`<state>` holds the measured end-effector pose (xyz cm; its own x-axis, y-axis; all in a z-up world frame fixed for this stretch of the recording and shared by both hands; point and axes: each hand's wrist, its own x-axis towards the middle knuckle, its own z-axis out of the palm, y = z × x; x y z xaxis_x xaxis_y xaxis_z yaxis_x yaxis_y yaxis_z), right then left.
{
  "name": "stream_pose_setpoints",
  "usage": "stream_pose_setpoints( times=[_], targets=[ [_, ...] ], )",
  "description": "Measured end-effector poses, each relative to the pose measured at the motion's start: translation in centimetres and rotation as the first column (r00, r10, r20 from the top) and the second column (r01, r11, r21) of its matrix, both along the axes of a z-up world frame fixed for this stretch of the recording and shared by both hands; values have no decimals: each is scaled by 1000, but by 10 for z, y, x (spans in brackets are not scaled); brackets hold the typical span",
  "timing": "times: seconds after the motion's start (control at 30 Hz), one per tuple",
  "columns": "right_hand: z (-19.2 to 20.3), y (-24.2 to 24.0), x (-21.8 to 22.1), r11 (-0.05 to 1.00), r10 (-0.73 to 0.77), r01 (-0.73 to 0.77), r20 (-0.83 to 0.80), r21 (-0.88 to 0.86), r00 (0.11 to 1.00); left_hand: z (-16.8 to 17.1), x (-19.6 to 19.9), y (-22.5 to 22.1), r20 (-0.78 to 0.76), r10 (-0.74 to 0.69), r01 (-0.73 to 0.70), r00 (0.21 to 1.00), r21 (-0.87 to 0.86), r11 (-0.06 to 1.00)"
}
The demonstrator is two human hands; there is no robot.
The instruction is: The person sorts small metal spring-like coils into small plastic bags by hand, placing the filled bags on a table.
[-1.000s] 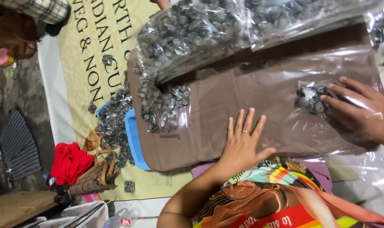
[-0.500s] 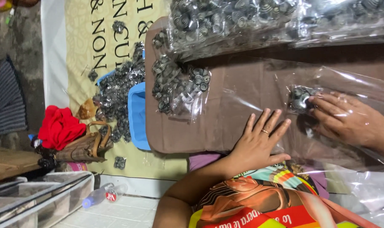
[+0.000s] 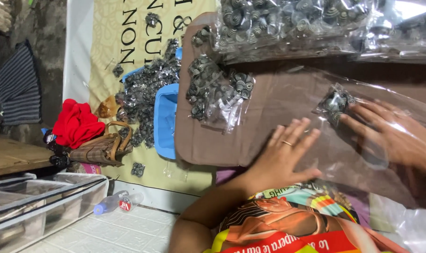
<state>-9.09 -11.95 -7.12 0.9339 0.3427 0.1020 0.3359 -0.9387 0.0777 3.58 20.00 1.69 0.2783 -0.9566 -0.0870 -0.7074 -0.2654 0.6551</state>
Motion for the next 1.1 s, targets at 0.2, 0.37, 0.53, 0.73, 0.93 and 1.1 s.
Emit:
stream_pose_setpoints(
  times=[0.2,0.37,0.53,0.73,0.93,1.1],
  targets=[
    [13,28,6,984,-147,146,-1,105,989,-34,22,18,269,130,-195,954,231,953],
    [-10,33,43,981,44,-60,86,186,995,-32,20,22,248,193,-226,949,112,968],
    [18,46,57,977,66,-92,137,194,988,-36,19,24,246,251,-259,936,1,966],
    [14,62,80,959,99,-114,69,260,993,-42,18,25,254,259,-257,932,-40,965],
    [26,68,84,965,124,-154,147,214,981,-52,16,26,268,288,-270,919,-105,957],
    [7,66,86,952,204,-214,66,217,977,-52,14,27,294,279,-252,914,-126,959]
  ],
)
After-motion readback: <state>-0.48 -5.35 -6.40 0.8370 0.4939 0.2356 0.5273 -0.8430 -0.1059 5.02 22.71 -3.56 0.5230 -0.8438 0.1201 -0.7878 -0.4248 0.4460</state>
